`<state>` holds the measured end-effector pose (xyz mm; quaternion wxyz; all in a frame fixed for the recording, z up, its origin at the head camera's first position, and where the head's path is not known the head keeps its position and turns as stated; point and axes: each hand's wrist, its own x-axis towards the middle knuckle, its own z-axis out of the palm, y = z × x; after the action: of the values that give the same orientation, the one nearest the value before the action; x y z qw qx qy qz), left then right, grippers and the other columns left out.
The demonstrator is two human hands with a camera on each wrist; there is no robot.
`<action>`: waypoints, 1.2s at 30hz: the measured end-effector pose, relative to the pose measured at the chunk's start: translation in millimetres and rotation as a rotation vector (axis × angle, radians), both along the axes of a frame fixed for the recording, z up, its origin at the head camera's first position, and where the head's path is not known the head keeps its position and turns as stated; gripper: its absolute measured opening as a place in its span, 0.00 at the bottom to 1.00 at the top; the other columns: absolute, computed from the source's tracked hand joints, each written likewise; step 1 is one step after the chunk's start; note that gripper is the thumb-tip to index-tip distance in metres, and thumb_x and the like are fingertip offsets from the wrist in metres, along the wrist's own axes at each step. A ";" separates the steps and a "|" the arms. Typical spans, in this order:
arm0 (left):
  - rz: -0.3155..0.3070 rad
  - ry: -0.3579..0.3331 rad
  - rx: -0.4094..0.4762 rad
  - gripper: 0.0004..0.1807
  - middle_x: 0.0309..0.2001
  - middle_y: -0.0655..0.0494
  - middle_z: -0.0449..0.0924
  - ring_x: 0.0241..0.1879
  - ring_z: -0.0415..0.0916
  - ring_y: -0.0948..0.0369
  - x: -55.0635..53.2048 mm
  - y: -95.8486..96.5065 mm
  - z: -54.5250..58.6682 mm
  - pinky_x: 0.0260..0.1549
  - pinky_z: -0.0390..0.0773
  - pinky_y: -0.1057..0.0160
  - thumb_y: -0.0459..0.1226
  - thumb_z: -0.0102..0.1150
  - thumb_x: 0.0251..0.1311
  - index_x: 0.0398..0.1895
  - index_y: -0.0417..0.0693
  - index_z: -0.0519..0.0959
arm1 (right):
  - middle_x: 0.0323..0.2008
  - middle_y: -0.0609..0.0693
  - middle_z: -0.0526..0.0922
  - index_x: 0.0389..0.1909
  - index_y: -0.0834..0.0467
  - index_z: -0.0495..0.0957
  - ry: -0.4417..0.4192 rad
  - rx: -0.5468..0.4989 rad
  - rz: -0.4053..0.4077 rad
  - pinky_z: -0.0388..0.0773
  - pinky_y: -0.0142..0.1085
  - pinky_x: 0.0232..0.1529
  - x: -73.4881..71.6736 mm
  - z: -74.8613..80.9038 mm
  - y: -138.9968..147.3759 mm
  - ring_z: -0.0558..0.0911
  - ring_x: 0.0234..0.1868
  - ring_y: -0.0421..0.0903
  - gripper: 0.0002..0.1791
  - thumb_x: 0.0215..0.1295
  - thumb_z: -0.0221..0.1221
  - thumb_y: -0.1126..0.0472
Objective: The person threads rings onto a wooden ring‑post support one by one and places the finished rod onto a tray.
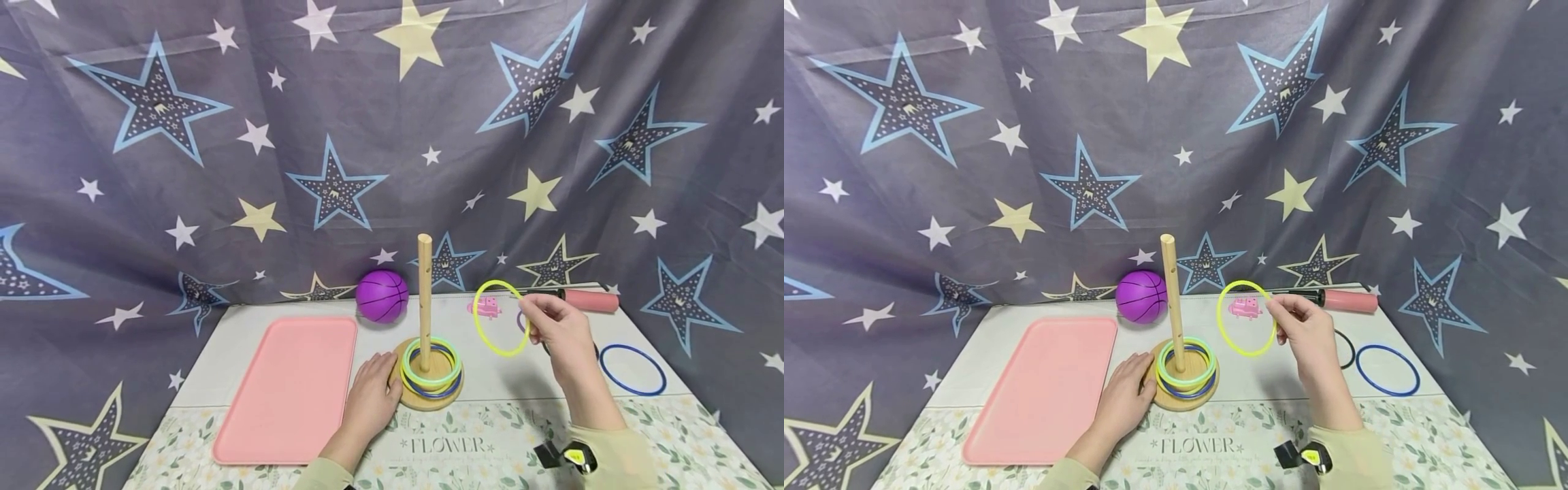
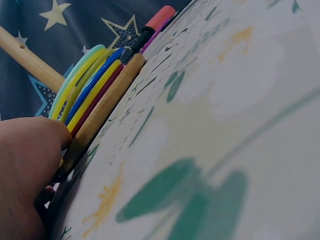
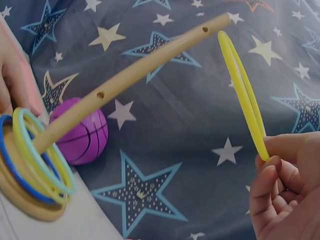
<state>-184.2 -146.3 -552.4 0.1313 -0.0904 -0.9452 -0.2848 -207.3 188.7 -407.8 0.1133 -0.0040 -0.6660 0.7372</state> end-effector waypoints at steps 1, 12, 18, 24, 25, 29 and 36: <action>-0.001 0.003 -0.001 0.29 0.75 0.38 0.76 0.79 0.67 0.39 0.1 -0.1 0.0 0.82 0.61 0.38 0.37 0.62 0.76 0.76 0.35 0.76 | 0.24 0.47 0.78 0.45 0.63 0.88 0.008 -0.006 0.004 0.78 0.29 0.23 0.0 1.6 -2.3 0.75 0.24 0.40 0.11 0.74 0.74 0.58; -0.003 0.003 0.005 0.29 0.75 0.37 0.76 0.79 0.67 0.38 3.5 -0.2 0.3 0.82 0.61 0.37 0.36 0.62 0.75 0.76 0.35 0.76 | 0.26 0.48 0.78 0.46 0.67 0.87 0.103 -0.027 0.024 0.78 0.29 0.22 -2.1 23.2 -27.1 0.74 0.24 0.42 0.13 0.73 0.74 0.60; -0.003 0.008 0.007 0.29 0.75 0.37 0.76 0.79 0.67 0.39 3.3 0.5 -0.2 0.82 0.61 0.38 0.36 0.62 0.75 0.76 0.35 0.76 | 0.24 0.48 0.78 0.44 0.67 0.88 0.152 -0.038 0.033 0.77 0.29 0.21 -5.9 36.9 -38.5 0.74 0.23 0.41 0.12 0.73 0.74 0.60; -0.005 0.008 0.012 0.29 0.75 0.38 0.76 0.79 0.68 0.39 3.9 1.4 -0.5 0.82 0.61 0.38 0.37 0.61 0.75 0.76 0.35 0.76 | 0.24 0.48 0.79 0.45 0.69 0.87 0.199 -0.084 0.046 0.75 0.28 0.21 -9.7 44.7 -50.2 0.73 0.22 0.40 0.10 0.73 0.72 0.64; -0.005 0.009 0.013 0.29 0.75 0.38 0.76 0.78 0.68 0.39 4.1 1.6 -0.6 0.82 0.61 0.38 0.37 0.61 0.75 0.76 0.35 0.76 | 0.24 0.48 0.79 0.45 0.69 0.87 0.203 -0.093 0.048 0.75 0.28 0.21 -10.2 45.8 -52.1 0.73 0.21 0.40 0.10 0.73 0.72 0.64; -0.004 0.011 0.017 0.28 0.75 0.38 0.76 0.79 0.67 0.39 3.9 2.1 -0.9 0.82 0.61 0.38 0.37 0.62 0.75 0.76 0.35 0.77 | 0.24 0.48 0.78 0.44 0.67 0.87 0.226 -0.108 0.047 0.74 0.28 0.20 -11.7 50.6 -60.0 0.72 0.21 0.40 0.09 0.73 0.72 0.63; 0.003 0.008 0.015 0.29 0.75 0.38 0.77 0.79 0.67 0.39 2.4 2.1 -1.5 0.82 0.60 0.38 0.37 0.62 0.75 0.76 0.35 0.77 | 0.22 0.48 0.77 0.43 0.66 0.89 0.266 -0.141 0.035 0.73 0.29 0.20 -14.8 56.0 -72.4 0.71 0.20 0.41 0.07 0.73 0.72 0.65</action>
<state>-181.8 -144.2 -554.0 0.1360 -0.0889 -0.9427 -0.2914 -222.0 116.3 -351.8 0.1870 0.0973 -0.5918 0.7780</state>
